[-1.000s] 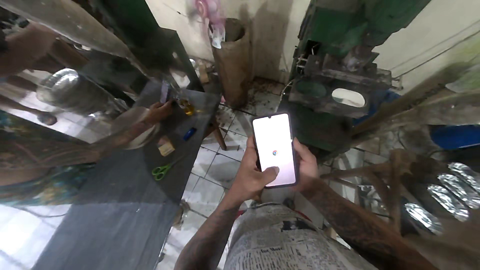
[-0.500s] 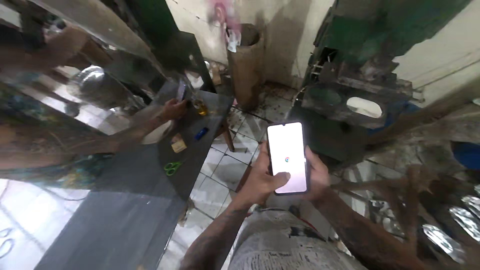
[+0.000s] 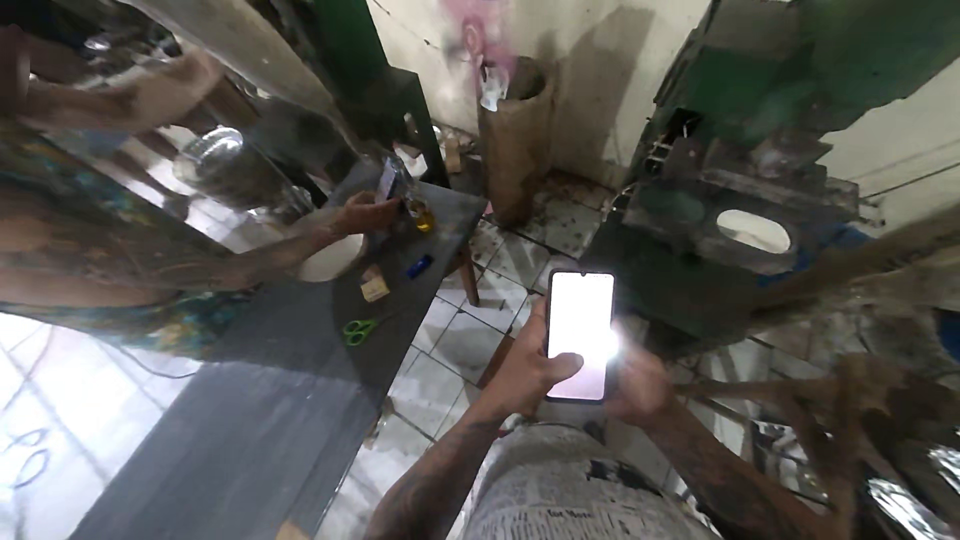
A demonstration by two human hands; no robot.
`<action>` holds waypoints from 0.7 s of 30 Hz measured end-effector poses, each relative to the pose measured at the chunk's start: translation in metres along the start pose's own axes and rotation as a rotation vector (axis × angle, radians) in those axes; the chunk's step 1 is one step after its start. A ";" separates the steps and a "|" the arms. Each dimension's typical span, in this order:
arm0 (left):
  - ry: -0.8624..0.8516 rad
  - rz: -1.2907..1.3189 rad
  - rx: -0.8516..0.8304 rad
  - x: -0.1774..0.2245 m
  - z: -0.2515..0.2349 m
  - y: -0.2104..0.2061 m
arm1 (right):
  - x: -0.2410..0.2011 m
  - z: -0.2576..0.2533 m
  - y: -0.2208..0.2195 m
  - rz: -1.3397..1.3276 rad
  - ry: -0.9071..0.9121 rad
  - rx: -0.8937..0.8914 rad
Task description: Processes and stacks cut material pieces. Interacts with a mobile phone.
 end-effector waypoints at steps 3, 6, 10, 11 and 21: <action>0.003 0.000 0.002 0.001 0.001 -0.001 | -0.001 0.000 0.003 -0.029 -0.021 -0.051; 0.003 -0.007 0.013 0.002 0.001 -0.001 | -0.002 -0.001 0.001 -0.036 -0.024 -0.035; -0.007 -0.025 0.013 0.003 0.001 0.000 | -0.004 -0.005 0.001 -0.055 -0.046 -0.028; -0.016 -0.027 0.010 0.003 0.000 0.000 | -0.005 -0.006 0.000 -0.062 -0.058 -0.007; -0.078 -0.044 -0.057 0.003 -0.003 0.000 | -0.015 -0.003 -0.009 0.067 -0.062 0.118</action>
Point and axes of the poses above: each hand's wrist, its own z-axis away from the middle knuckle, its own y-axis out of the back of the hand, x = y × z, the point moved 1 cm from there along -z, towards the middle knuckle, and after that the axes turned 11 degrees about y, right-handed, at the moved point
